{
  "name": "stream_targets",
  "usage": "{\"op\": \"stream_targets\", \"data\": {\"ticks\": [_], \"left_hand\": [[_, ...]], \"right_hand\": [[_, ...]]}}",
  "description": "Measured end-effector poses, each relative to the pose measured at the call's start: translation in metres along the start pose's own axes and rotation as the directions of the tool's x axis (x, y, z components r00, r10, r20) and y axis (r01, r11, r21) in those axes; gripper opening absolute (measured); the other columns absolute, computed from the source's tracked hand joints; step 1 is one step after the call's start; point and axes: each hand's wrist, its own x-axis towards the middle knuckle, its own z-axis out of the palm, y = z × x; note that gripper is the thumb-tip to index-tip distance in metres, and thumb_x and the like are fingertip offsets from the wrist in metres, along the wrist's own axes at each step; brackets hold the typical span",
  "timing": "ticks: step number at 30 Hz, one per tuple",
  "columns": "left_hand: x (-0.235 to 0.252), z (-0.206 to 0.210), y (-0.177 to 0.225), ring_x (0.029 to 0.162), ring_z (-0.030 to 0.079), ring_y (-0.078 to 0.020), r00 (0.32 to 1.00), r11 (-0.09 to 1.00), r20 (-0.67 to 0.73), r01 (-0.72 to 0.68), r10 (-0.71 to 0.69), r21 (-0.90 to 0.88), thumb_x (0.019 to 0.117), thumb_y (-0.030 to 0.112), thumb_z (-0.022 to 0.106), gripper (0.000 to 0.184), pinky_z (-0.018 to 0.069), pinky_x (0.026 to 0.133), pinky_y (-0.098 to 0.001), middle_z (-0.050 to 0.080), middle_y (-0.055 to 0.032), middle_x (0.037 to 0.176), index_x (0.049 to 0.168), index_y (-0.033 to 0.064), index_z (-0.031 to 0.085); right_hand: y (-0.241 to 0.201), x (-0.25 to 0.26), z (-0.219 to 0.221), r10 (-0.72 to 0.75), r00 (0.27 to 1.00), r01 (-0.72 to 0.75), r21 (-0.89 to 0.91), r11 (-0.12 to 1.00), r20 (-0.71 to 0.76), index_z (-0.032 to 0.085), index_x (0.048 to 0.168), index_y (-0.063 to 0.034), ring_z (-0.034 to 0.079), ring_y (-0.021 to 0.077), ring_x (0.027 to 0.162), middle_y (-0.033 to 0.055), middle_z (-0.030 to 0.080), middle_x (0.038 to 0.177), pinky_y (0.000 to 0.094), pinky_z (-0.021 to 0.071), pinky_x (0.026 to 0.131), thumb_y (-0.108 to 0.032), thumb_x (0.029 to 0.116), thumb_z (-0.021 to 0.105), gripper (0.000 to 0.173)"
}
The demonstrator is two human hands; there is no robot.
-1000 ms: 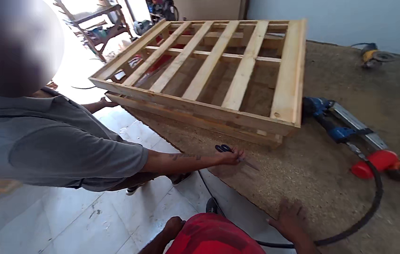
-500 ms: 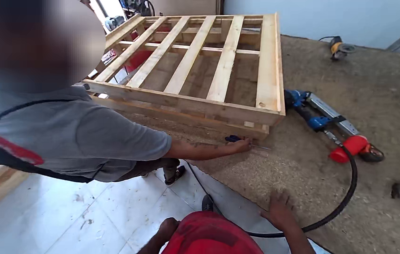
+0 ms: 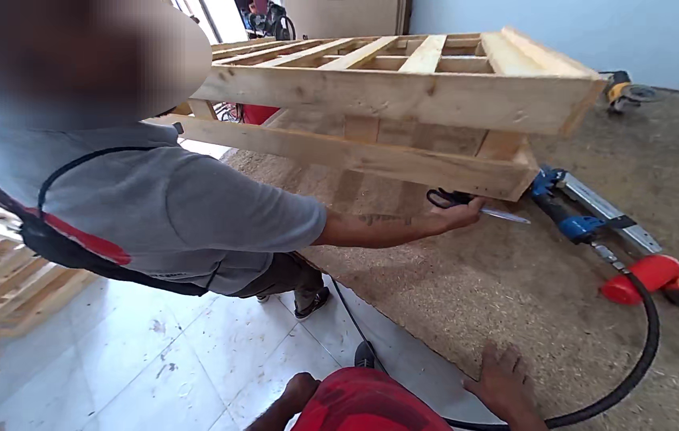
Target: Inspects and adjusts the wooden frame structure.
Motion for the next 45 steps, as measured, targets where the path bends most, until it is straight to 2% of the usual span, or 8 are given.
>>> {"op": "stream_targets", "data": {"ticks": [8,17,20,27,30,40,45], "left_hand": [[0.004,-0.001,-0.001,0.12,0.065,-0.0341,1.0,1.0,-0.005,0.001,-0.001,-0.022,0.1031,0.051,0.047,0.053,0.0488,0.103,-0.0597,0.07,-0.0186,0.123,0.12,0.0064,0.071],[0.004,-0.004,0.004,0.12,0.065,-0.0364,1.0,1.0,-0.005,-0.025,0.025,0.009,0.1031,0.051,0.046,0.055,0.0483,0.102,-0.062,0.07,-0.0203,0.122,0.115,0.0036,0.072],[0.004,-0.006,0.005,0.122,0.064,-0.0362,1.0,0.999,0.01,-0.028,0.028,0.025,0.1044,0.05,0.044,0.055,0.0472,0.104,-0.0608,0.069,-0.0205,0.124,0.118,0.0032,0.071],[0.006,-0.003,0.004,0.122,0.064,-0.0359,1.0,1.0,0.01,-0.023,0.023,0.019,0.1052,0.049,0.043,0.055,0.0472,0.104,-0.06,0.069,-0.0209,0.124,0.119,0.003,0.071],[0.008,-0.001,0.004,0.122,0.064,-0.0363,1.0,1.0,0.009,-0.022,0.022,0.016,0.1052,0.049,0.043,0.055,0.0474,0.104,-0.0608,0.069,-0.0209,0.124,0.119,0.0034,0.071],[0.011,0.0,0.002,0.12,0.065,-0.0359,1.0,1.0,0.009,-0.018,0.018,-0.017,0.1042,0.049,0.044,0.055,0.0483,0.102,-0.0606,0.07,-0.0206,0.122,0.117,0.0031,0.071],[0.011,0.002,0.001,0.121,0.064,-0.0366,1.0,1.0,0.001,-0.019,0.019,-0.011,0.1047,0.049,0.044,0.055,0.0477,0.103,-0.061,0.069,-0.0217,0.123,0.117,0.0023,0.071]], "right_hand": [[0.0,-0.002,0.0,-0.007,1.0,0.007,0.003,1.0,0.002,0.01,0.166,-0.0078,0.002,0.0575,0.153,0.0352,-0.004,0.167,0.0733,0.0186,0.118,-0.063,0.0709,0.085,0.133],[0.003,-0.004,-0.002,-0.055,0.998,0.056,0.04,0.998,-0.019,0.011,0.165,-0.0025,0.004,0.0615,0.151,0.0395,-0.001,0.165,0.075,0.0177,0.118,-0.064,0.071,0.085,0.134],[0.002,-0.004,-0.003,-0.051,0.999,0.051,0.043,0.998,-0.02,0.011,0.164,-0.002,0.004,0.0617,0.151,0.0402,-0.001,0.164,0.0748,0.0171,0.118,-0.064,0.0708,0.085,0.134],[0.004,-0.002,0.002,-0.058,0.997,0.06,0.041,0.997,-0.051,0.015,0.164,-0.0035,0.005,0.0614,0.151,0.0393,0.0,0.165,0.0754,0.0185,0.117,-0.062,0.0693,0.085,0.132],[0.006,0.0,0.005,-0.059,0.997,0.063,0.057,0.996,-0.056,0.014,0.164,-0.0022,0.002,0.0614,0.151,0.0394,-0.002,0.165,0.0757,0.0156,0.118,-0.062,0.0689,0.086,0.134],[0.006,0.001,0.005,-0.059,0.997,0.059,-0.007,0.998,-0.053,0.013,0.165,-0.0044,0.003,0.0597,0.152,0.0382,0.0,0.165,0.0728,0.0148,0.12,-0.069,0.0706,0.081,0.133],[0.004,-0.002,0.002,-0.064,0.996,0.065,0.015,0.998,-0.056,0.015,0.164,-0.0014,0.004,0.0599,0.152,0.0396,0.001,0.165,0.0739,0.0147,0.119,-0.067,0.0702,0.083,0.133]]}}
